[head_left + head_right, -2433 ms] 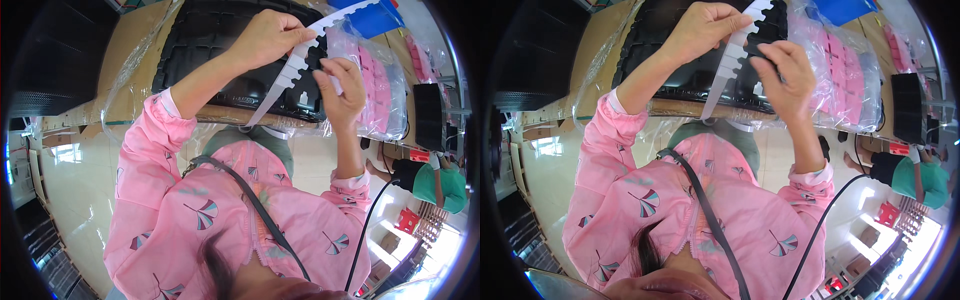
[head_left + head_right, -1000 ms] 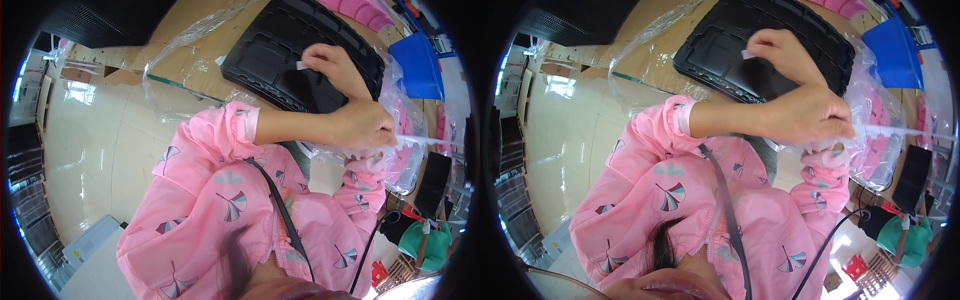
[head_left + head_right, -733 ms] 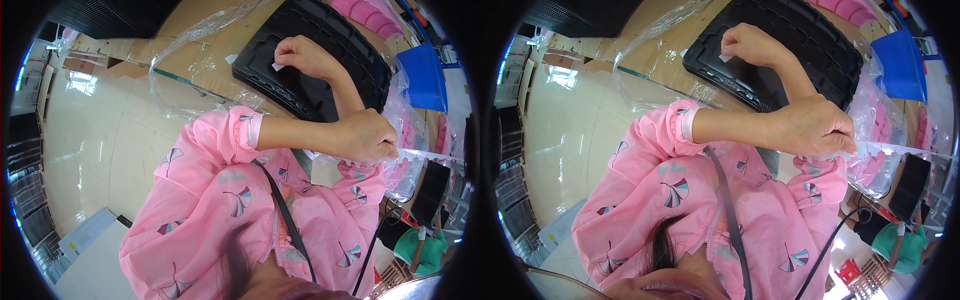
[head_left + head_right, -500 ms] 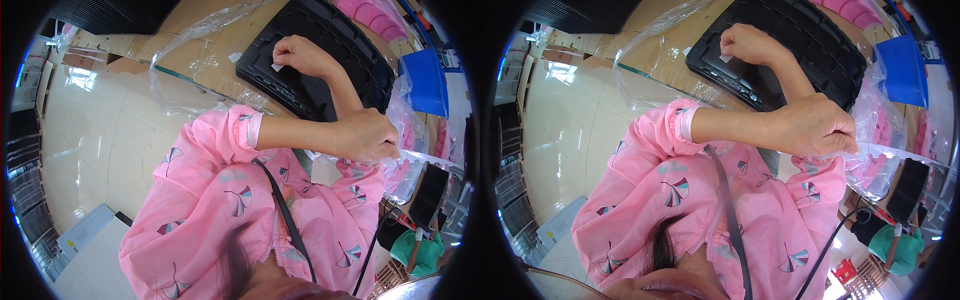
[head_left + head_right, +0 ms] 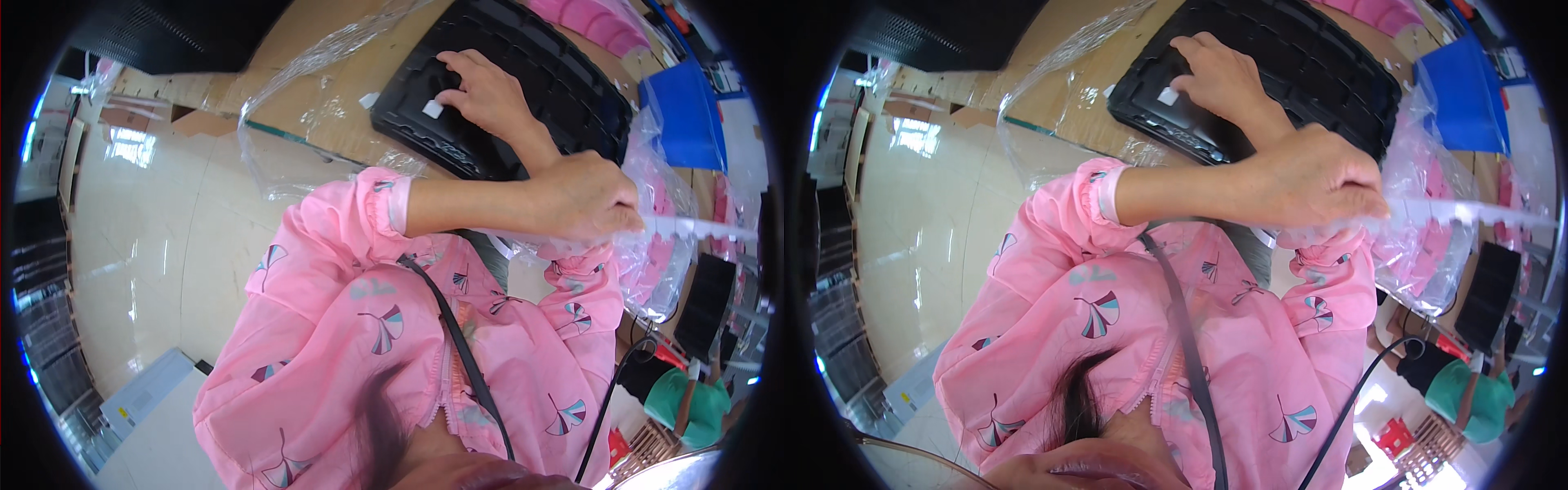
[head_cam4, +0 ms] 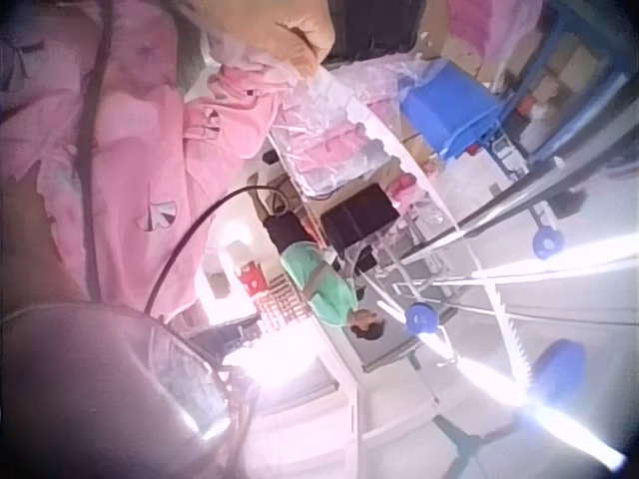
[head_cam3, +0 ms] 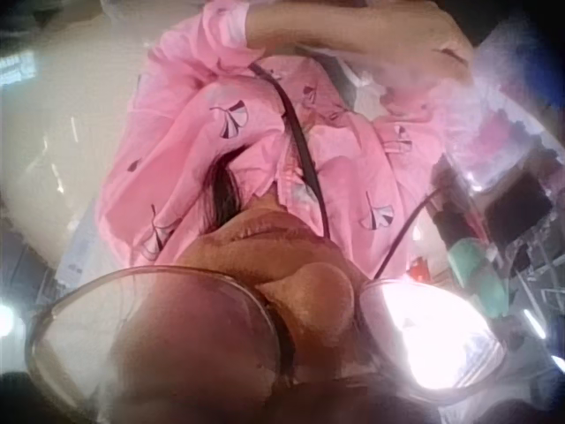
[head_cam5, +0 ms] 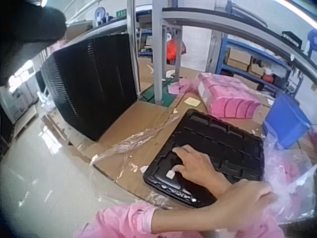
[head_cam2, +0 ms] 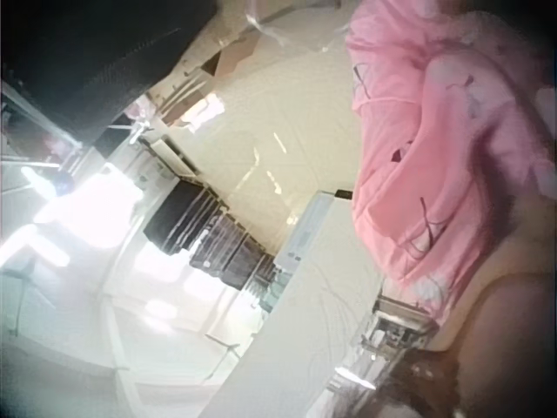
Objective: The worker is preparing a product by attaching foam pads to a black plastic tray and wrapping it in protective film.
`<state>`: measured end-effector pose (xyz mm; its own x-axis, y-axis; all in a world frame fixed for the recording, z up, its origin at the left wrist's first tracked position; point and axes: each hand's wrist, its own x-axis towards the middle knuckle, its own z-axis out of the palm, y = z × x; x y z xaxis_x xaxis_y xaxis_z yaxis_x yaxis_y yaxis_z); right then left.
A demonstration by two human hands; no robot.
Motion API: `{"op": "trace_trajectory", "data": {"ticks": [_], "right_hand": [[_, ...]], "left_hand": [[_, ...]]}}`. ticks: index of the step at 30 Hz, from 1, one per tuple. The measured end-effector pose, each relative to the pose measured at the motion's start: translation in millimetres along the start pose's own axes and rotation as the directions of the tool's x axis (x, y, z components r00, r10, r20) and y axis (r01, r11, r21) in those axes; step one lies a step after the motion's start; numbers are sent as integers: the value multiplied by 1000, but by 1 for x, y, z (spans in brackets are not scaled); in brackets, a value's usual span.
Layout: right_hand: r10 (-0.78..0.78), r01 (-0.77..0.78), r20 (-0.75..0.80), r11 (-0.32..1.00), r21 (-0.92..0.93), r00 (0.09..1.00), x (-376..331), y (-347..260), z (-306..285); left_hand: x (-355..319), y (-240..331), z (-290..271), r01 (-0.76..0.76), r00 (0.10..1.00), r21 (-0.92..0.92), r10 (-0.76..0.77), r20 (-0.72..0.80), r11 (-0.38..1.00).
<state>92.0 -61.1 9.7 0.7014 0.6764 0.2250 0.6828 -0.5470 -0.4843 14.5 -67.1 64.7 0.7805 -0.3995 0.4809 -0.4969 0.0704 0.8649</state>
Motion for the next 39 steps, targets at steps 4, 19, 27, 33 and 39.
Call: {"op": "trace_trajectory", "data": {"ticks": [4, 19, 27, 33, 39], "right_hand": [[138, -17, -241, 895, 446, 961, -35, 50, -23], [-86, 27, -795, 996, -87, 601, -164, 23, -93], [-253, -14, -785, 949, -316, 565, -157, 36, -87], [-364, 85, -737, 918, -388, 569, -150, 40, -90], [-167, 43, -762, 983, -181, 626, -150, 29, -100]], "left_hand": [[15, -12, -2, -29, 991, 163, 50, -128, 986], [65, -33, 13, 64, 987, 258, -23, -159, 964], [66, -36, 14, 132, 973, 237, -81, -215, 963], [69, -48, 8, 106, 971, 267, -42, -234, 958], [76, -57, -5, 147, 938, 73, -115, -326, 987]]}}
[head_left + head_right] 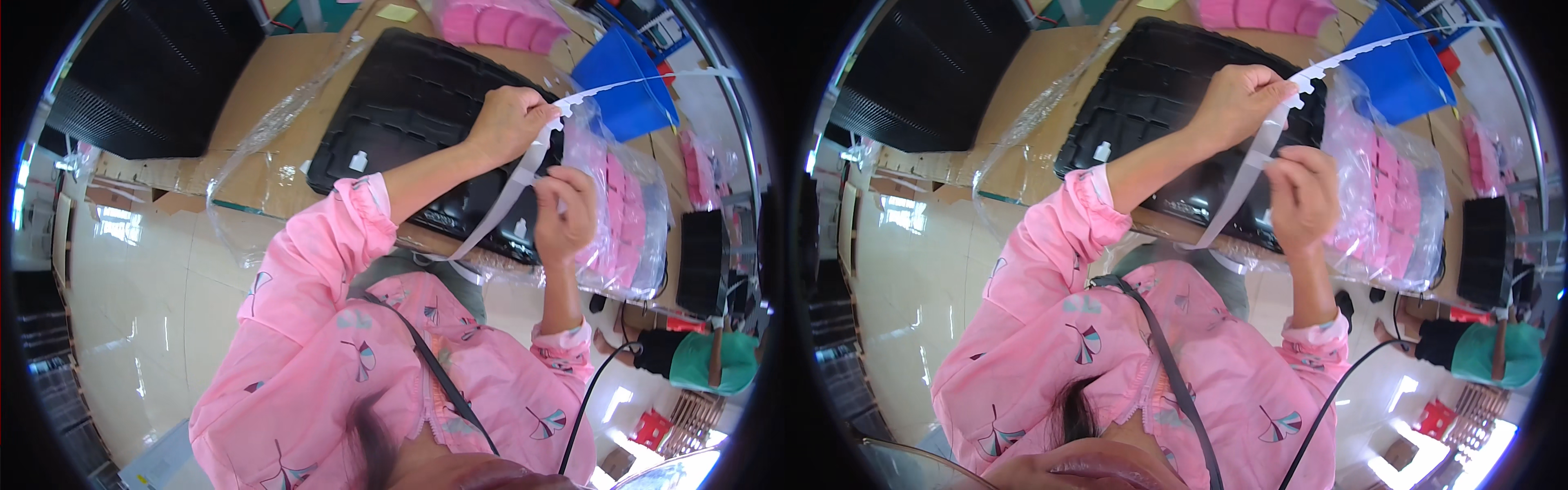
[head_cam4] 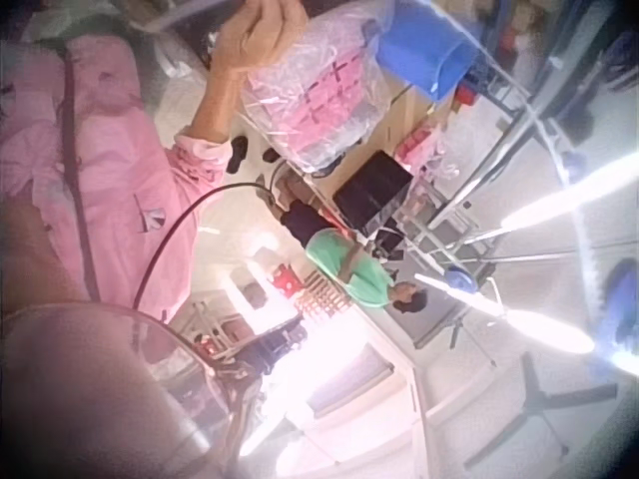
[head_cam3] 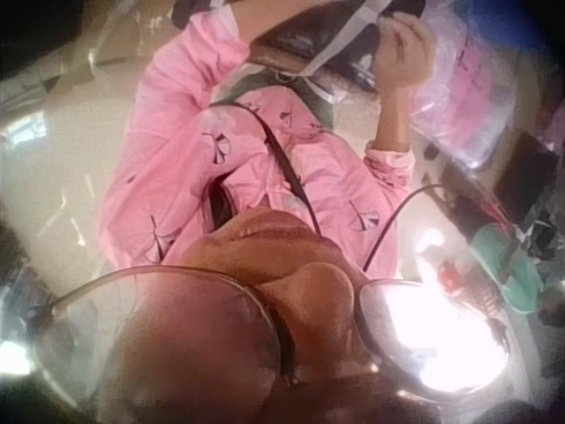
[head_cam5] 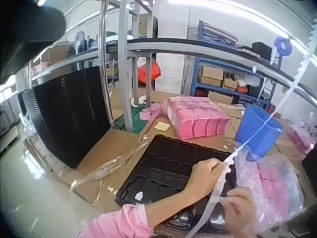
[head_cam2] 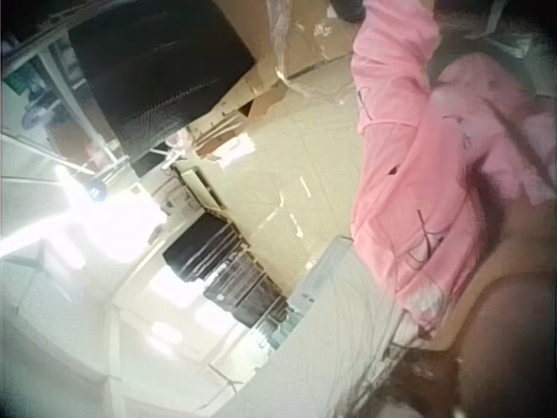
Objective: The worker is preparing a product by attaching foam pads to a black plastic tray and wrapping it in protective film.
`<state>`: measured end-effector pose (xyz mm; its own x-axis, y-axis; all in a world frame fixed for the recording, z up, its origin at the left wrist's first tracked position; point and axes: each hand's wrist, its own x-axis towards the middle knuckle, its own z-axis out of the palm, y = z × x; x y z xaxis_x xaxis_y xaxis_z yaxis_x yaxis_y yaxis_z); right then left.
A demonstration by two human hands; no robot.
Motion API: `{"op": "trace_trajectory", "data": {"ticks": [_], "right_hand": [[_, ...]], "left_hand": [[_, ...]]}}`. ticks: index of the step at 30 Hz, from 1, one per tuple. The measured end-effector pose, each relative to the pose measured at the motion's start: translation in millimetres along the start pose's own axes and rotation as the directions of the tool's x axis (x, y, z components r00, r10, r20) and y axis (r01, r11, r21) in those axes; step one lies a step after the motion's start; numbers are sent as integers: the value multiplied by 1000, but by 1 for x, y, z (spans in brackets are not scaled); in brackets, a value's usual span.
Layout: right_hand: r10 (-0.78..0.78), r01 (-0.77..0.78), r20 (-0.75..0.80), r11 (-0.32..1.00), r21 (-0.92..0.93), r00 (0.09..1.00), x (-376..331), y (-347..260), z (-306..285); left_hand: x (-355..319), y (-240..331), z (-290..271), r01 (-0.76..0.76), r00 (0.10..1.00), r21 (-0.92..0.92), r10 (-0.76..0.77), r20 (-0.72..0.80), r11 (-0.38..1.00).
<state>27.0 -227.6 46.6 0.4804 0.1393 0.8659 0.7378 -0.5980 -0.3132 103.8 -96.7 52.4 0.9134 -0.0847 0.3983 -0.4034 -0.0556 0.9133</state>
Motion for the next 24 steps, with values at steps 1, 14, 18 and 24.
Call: {"op": "trace_trajectory", "data": {"ticks": [1, 14, 18, 24], "right_hand": [[109, -109, 4, 994, 0, 994, 4, 1, 0], [236, -517, 708, 830, 209, 665, 103, 115, 200], [170, -456, 811, 880, 130, 559, 115, 118, 241], [72, -232, 877, 972, 45, 476, 134, 120, 268]], "left_hand": [[2, -1, -6, 13, 1000, -56, -13, -5, 998], [-31, 15, -53, -92, 924, -34, 98, 370, 995], [-39, 15, -66, -84, 928, -53, 97, 360, 995], [-43, 16, -72, 1, 939, -131, 45, 340, 991]]}}
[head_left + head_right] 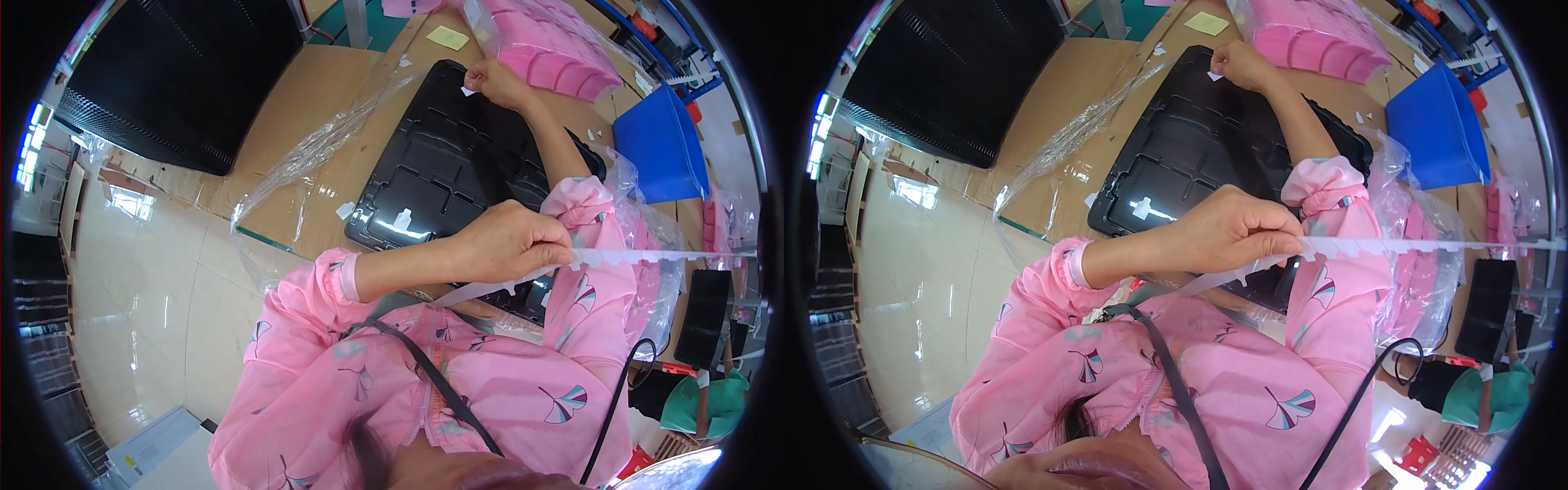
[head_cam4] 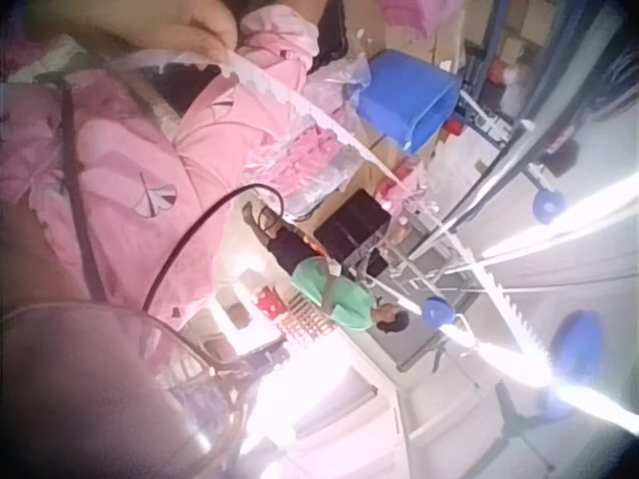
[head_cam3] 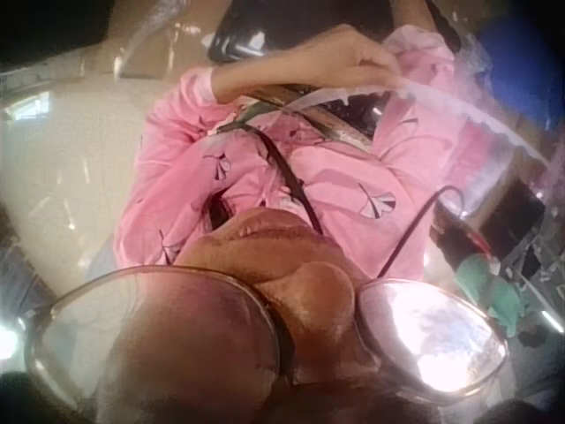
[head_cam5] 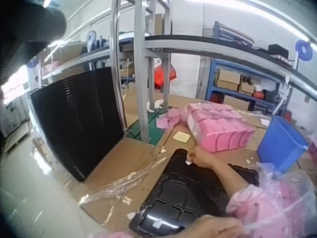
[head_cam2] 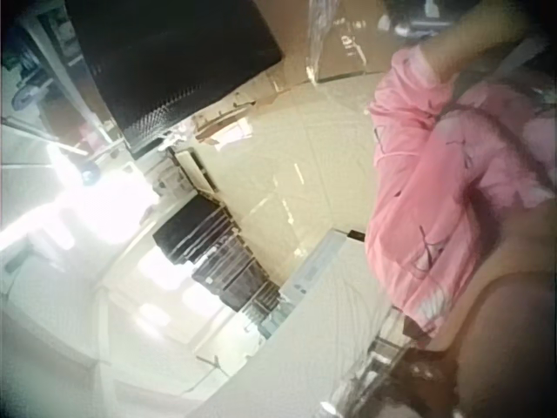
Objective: The worker is preparing a product by attaching foam pads to a black plastic tray and wrapping it in protective film.
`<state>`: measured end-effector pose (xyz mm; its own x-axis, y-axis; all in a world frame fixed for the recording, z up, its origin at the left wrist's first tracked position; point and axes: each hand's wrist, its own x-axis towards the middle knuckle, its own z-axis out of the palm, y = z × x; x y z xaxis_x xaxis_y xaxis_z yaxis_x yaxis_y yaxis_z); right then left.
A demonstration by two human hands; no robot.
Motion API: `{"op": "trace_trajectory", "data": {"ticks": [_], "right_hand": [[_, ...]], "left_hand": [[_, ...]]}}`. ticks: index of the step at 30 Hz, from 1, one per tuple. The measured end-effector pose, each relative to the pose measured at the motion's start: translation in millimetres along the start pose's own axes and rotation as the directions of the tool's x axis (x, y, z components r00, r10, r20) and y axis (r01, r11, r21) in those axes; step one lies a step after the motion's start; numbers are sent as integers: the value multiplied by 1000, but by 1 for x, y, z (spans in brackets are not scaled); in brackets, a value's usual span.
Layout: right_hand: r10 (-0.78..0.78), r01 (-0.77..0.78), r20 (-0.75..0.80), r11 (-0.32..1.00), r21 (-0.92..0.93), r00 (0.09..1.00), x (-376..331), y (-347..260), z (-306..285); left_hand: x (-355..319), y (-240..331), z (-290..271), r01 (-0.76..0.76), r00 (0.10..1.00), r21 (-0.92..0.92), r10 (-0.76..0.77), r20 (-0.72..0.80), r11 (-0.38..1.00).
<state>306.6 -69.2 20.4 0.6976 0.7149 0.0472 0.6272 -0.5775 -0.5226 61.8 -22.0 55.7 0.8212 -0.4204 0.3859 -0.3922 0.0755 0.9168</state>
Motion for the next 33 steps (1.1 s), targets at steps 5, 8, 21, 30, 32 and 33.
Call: {"op": "trace_trajectory", "data": {"ticks": [5, 8, 21, 30, 32, 33], "right_hand": [[-83, 95, 154, 993, -73, 985, 23, 11, -2], [-96, 124, 209, 984, -130, 973, 31, 9, 1], [-129, 181, 219, 954, -238, 967, 45, 6, 8], [-51, 76, 81, 934, -348, 995, 32, -1, 17], [-44, 12, -101, 955, -296, 994, 25, -2, 22], [-40, -13, -191, 964, -265, 981, 22, -2, 25]], "left_hand": [[-1, 2, -5, 6, 1000, -54, -6, 3, 999], [-1, 3, -7, 13, 1000, -86, -13, 2, 996], [-2, -5, -13, -40, 998, -94, 44, 34, 995], [-3, -7, -11, -66, 997, -81, 69, 39, 995], [-3, -6, -9, -55, 998, -85, 58, 33, 995], [-2, -5, -8, -49, 998, -84, 51, 29, 995]]}}
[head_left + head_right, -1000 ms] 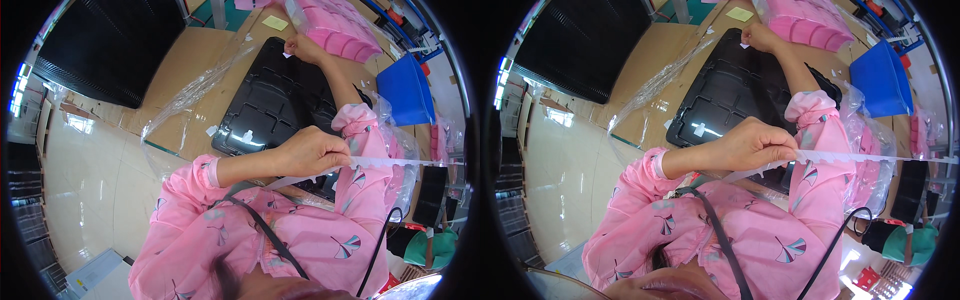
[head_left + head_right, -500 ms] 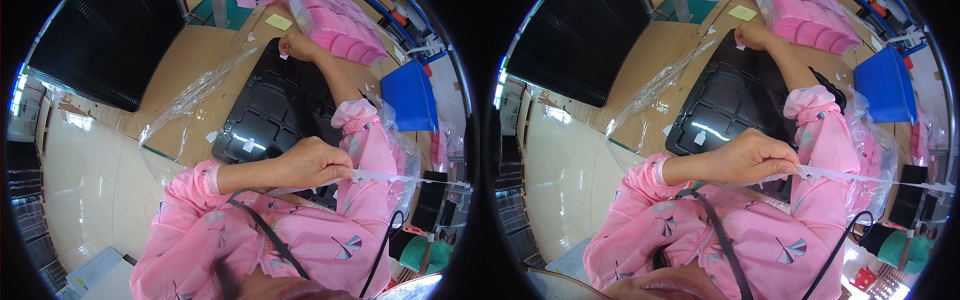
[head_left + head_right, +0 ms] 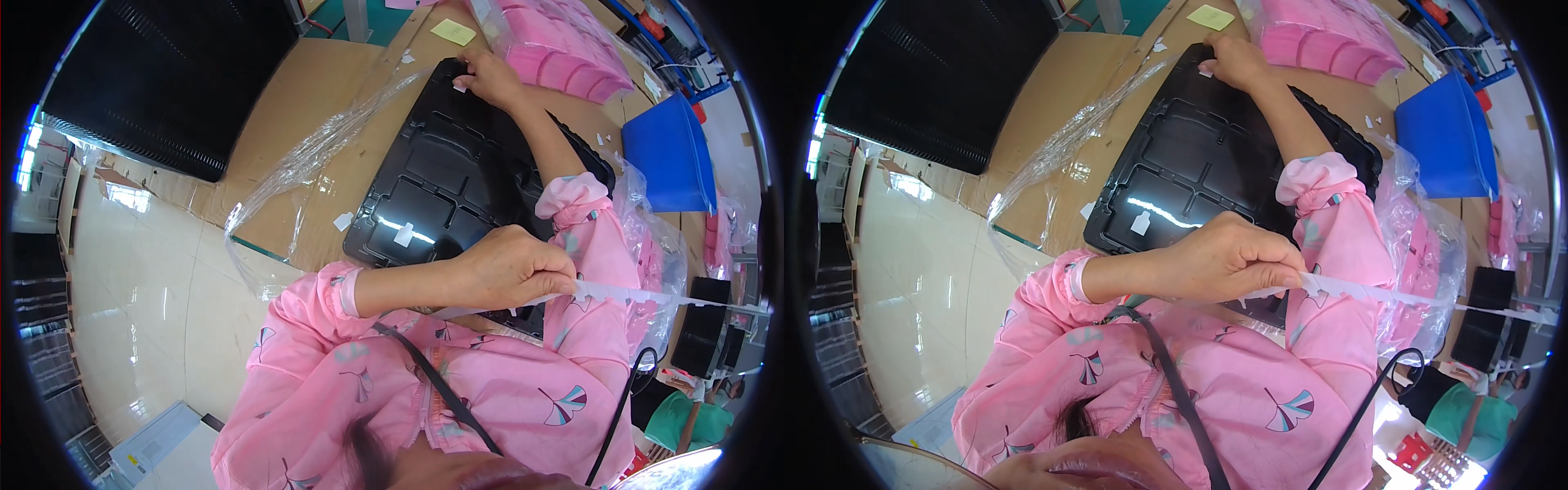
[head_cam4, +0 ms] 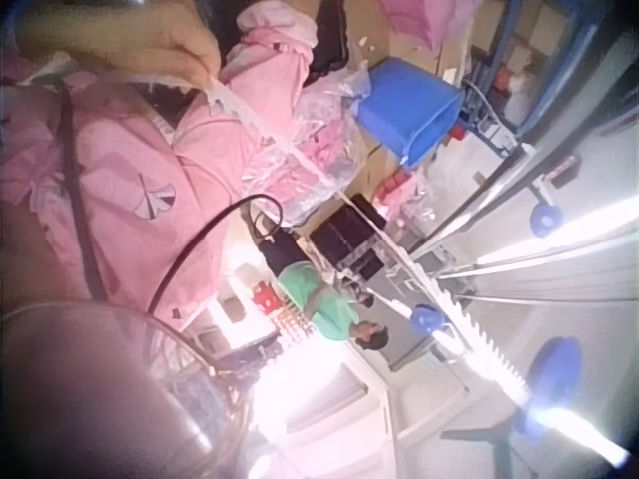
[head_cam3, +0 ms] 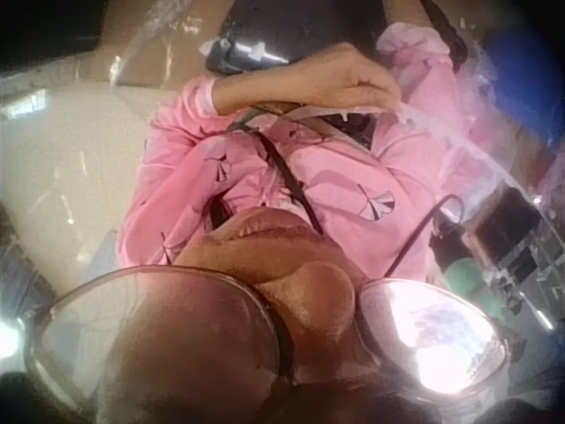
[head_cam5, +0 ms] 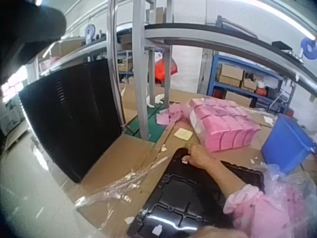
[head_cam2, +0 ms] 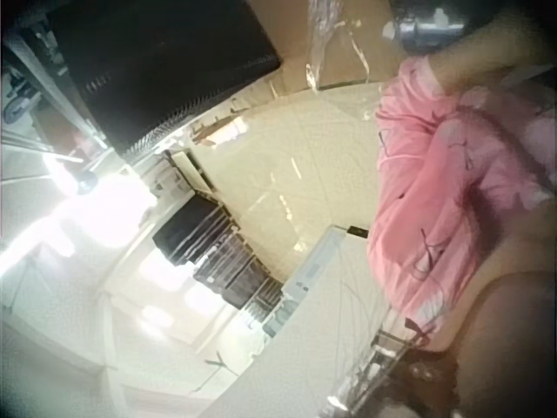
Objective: The worker is preparing a product by attaching foam pads to a black plastic tray and wrapping it in protective film.
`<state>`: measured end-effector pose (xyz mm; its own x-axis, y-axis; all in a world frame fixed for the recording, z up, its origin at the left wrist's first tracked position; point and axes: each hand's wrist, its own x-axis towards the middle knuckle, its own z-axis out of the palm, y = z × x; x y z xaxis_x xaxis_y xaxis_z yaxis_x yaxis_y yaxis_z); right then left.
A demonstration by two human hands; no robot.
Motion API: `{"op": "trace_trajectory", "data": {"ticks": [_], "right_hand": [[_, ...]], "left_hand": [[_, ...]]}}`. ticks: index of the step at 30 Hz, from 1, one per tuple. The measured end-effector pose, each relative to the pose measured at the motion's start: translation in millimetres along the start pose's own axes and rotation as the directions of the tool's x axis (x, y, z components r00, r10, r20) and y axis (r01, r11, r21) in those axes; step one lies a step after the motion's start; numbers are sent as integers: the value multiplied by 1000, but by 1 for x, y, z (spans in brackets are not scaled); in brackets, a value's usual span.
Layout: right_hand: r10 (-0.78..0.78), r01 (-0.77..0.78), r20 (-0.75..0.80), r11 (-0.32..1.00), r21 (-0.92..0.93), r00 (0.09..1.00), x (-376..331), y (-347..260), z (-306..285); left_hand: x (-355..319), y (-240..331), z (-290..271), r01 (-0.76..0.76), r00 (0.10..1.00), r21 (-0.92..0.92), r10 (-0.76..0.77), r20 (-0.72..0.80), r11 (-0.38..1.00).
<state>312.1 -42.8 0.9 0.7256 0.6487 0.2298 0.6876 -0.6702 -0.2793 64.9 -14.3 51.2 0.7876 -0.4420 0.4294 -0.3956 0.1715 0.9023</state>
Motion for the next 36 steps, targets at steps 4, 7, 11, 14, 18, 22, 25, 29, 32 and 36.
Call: {"op": "trace_trajectory", "data": {"ticks": [4, 7, 11, 14, 18, 22, 25, 29, 32, 36], "right_hand": [[-65, 99, -271, 988, 116, 961, -17, 31, 5], [103, 37, -372, 936, 351, 922, -67, 37, -23], [522, -96, -304, 607, 789, 797, -159, 22, -56], [608, -178, -476, 715, 676, 635, -227, 6, -84], [391, -19, -748, 891, 453, 537, -268, -48, -98], [8, 106, -738, 989, 107, 675, -277, -86, -105], [9, 101, -745, 990, 102, 667, -282, -84, -97], [-29, 98, -788, 994, 40, 615, -287, -73, -86], [-92, 109, -805, 993, -34, 586, -289, -72, -87], [-147, 120, -810, 988, -95, 567, -291, -70, -85]], "left_hand": [[6, 0, 3, 8, 999, 109, -4, -36, 994], [19, -1, -4, -20, 994, 187, 40, -102, 982], [46, -5, -8, 36, 983, 253, 12, -186, 967], [65, -15, -4, 0, 968, 304, 76, -239, 953], [75, -23, 11, 21, 963, 331, 70, -260, 943], [79, -29, 27, 2, 956, 378, 110, -273, 926], [78, -19, 36, 59, 959, 404, 60, -275, 913], [76, -17, 45, 125, 961, 316, -36, -275, 940], [73, -14, 49, 124, 961, 341, -28, -274, 932], [72, -18, 52, 143, 957, 328, -45, -287, 934]]}}
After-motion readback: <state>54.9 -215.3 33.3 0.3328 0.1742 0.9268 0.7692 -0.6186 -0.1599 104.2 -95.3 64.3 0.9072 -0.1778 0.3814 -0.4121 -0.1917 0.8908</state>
